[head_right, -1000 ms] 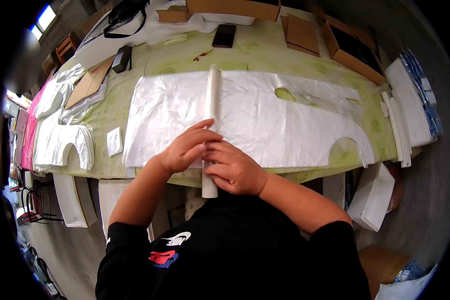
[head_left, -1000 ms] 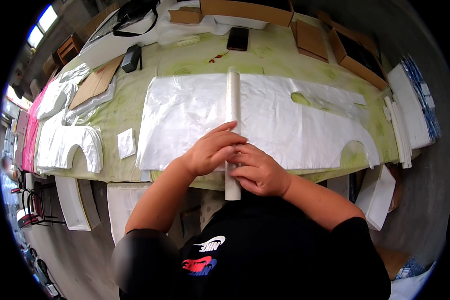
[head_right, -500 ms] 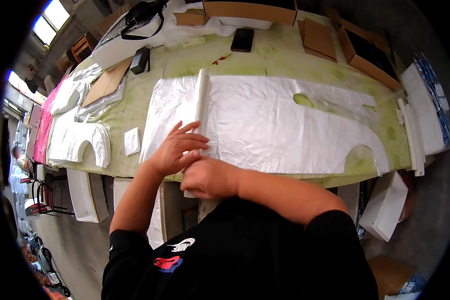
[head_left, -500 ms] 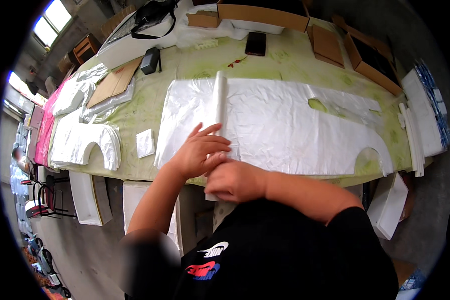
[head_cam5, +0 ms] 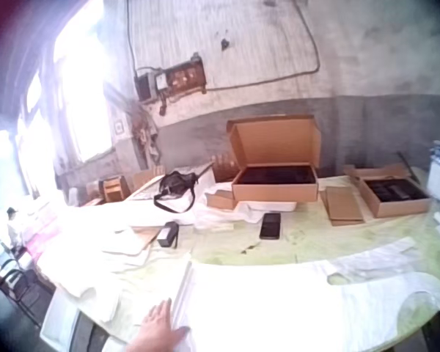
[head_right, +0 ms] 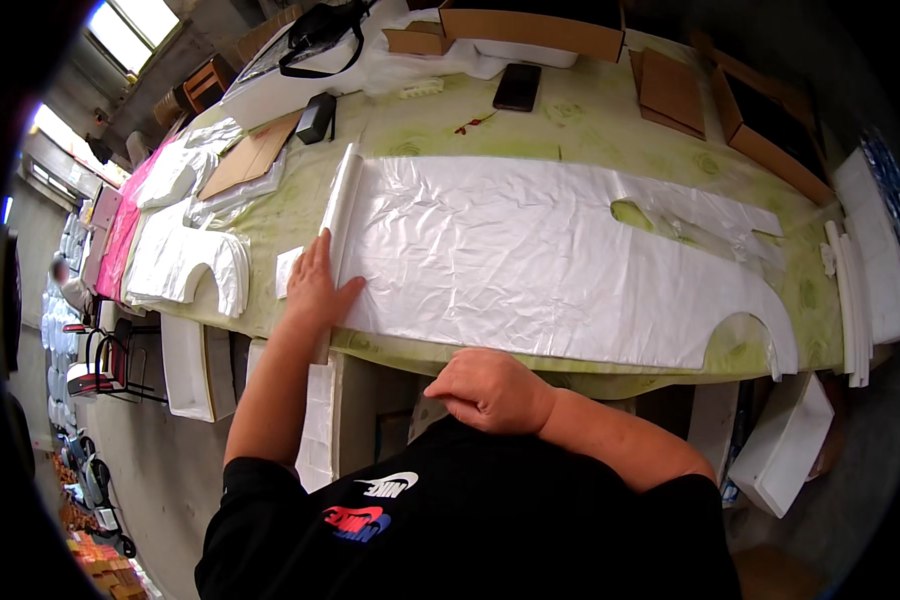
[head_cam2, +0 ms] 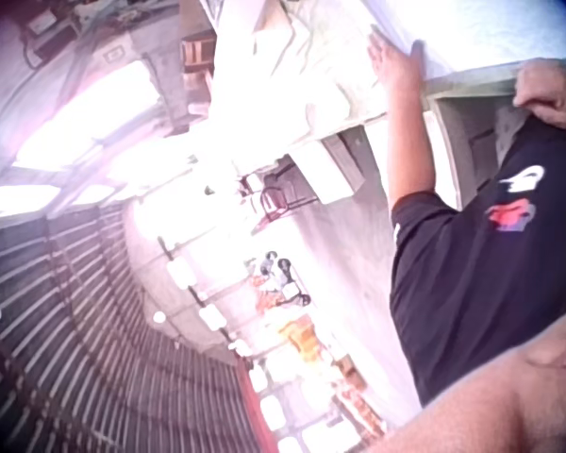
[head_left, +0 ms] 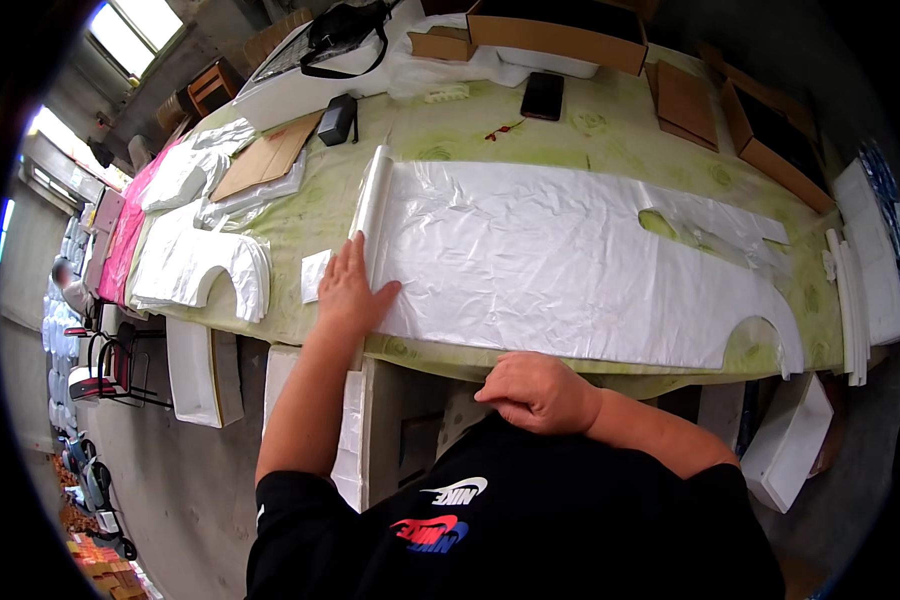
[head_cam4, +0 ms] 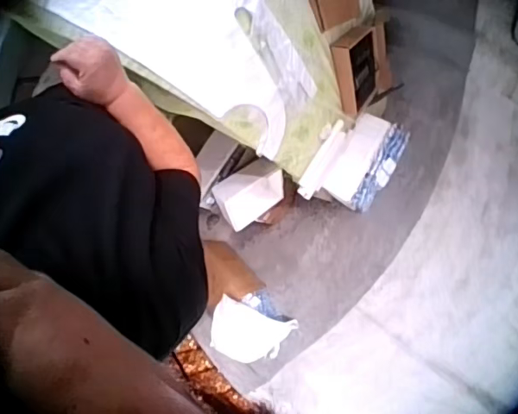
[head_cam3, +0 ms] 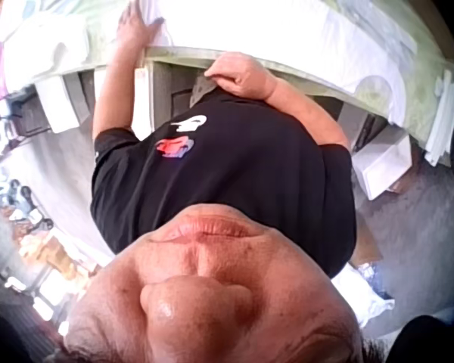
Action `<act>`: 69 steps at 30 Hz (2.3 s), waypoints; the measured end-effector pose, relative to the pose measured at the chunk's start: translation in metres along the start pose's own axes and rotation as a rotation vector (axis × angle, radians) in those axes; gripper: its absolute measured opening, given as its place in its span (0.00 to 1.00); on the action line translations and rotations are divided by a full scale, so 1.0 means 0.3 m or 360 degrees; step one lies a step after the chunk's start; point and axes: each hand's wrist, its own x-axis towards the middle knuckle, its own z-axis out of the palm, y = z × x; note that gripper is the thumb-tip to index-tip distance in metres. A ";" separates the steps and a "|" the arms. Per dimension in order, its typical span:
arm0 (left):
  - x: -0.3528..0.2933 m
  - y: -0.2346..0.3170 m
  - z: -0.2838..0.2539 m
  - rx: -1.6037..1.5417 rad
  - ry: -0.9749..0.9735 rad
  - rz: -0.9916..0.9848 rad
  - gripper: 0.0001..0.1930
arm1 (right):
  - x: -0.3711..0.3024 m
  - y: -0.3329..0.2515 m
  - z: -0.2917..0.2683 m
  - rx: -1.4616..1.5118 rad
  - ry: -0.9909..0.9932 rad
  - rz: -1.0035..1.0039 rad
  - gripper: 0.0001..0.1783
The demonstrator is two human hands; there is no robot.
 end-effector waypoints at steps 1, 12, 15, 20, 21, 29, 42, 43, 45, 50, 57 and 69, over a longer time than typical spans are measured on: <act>0.015 -0.007 -0.029 -0.0003 -0.0066 -0.0124 0.53 | -0.006 -0.005 -0.003 0.0025 0.0001 0.0046 0.11; 0.058 -0.055 -0.010 -0.1003 -0.0182 -0.0109 0.52 | -0.054 -0.029 -0.025 0.0040 0.0135 0.0259 0.17; -0.030 0.220 -0.007 -0.1949 -0.0299 -0.0123 0.52 | -0.050 -0.032 -0.026 0.0049 0.0254 0.0442 0.25; -0.120 0.476 0.071 -0.2679 -0.0482 -0.0107 0.51 | -0.046 -0.053 -0.041 0.0454 0.0207 0.0842 0.40; -0.131 0.519 0.083 -0.2782 -0.0498 -0.0101 0.50 | -0.049 -0.040 -0.033 0.0568 0.0252 0.0853 0.41; -0.103 0.653 0.116 -0.2292 -0.0769 -0.0034 0.43 | -0.175 -0.147 -0.160 0.0484 0.0405 0.1372 0.45; 0.324 0.586 0.090 -0.1205 -0.0915 0.0119 0.32 | -0.504 -0.287 -0.244 0.0054 0.0263 0.1445 0.43; 0.328 0.594 0.089 -0.1170 -0.0956 0.0146 0.31 | -0.514 -0.288 -0.250 0.0059 0.0264 0.1458 0.43; 0.343 0.601 0.086 -0.1103 -0.1027 0.0196 0.29 | -0.521 -0.287 -0.255 0.0069 0.0263 0.1465 0.43; 0.419 0.605 0.085 -0.1052 -0.1254 0.0268 0.22 | -0.509 -0.267 -0.281 0.0029 0.0170 0.1474 0.45; 0.458 0.606 0.102 -0.1303 -0.1318 0.0115 0.14 | -0.428 -0.302 -0.314 0.0063 0.0177 0.1879 0.57; 0.414 0.648 0.148 -0.0897 -0.0993 0.0257 0.20 | -0.886 -0.587 -0.299 -0.0196 0.0059 0.2140 0.50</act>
